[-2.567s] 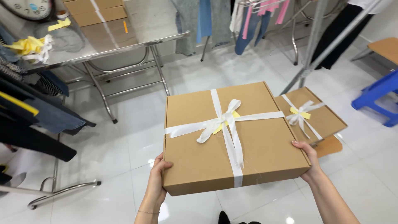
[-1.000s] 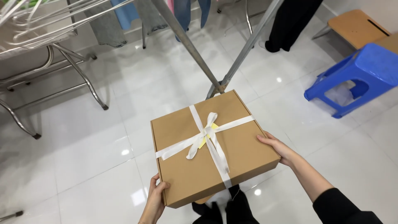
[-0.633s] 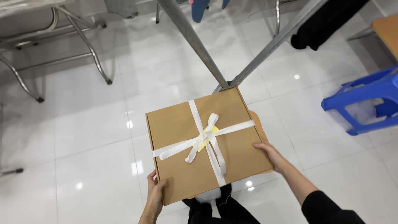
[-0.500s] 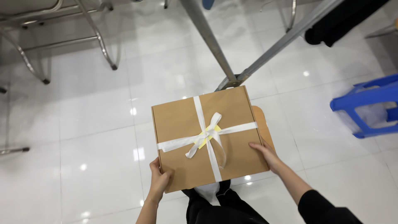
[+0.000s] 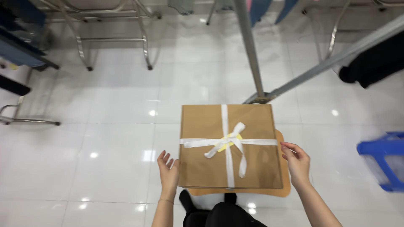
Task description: Writing on a label, attaching it to a box, stacking the box, and then moving it to another location
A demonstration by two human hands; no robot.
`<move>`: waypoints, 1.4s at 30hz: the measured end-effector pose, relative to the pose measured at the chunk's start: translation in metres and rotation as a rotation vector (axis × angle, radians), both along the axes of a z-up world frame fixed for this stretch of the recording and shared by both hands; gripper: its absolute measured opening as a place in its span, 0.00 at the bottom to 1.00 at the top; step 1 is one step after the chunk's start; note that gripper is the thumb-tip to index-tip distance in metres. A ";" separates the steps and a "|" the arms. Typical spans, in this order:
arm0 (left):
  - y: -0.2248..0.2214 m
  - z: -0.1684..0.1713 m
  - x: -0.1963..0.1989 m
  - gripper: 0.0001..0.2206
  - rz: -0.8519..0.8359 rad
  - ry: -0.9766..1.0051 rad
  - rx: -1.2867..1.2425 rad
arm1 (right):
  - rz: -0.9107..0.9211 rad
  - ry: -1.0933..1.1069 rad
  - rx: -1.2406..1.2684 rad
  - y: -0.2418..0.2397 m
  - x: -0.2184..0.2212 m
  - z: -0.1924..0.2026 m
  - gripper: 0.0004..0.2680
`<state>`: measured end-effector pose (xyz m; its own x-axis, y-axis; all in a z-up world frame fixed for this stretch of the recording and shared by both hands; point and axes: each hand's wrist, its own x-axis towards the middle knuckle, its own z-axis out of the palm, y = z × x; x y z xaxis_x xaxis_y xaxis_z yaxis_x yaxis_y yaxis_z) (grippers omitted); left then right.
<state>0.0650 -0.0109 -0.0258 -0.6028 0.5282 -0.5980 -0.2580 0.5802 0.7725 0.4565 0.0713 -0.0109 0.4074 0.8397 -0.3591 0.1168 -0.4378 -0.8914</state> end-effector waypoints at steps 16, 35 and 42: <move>-0.119 0.191 -0.280 0.20 0.168 0.125 0.317 | 0.269 0.463 0.216 -0.029 -0.333 0.081 0.07; -0.087 0.179 -0.539 0.17 0.202 0.090 0.442 | 0.416 0.461 0.192 0.038 -0.637 0.137 0.08; 0.009 0.186 -0.649 0.15 0.084 0.145 0.328 | 0.394 0.489 0.221 0.157 -0.745 0.142 0.07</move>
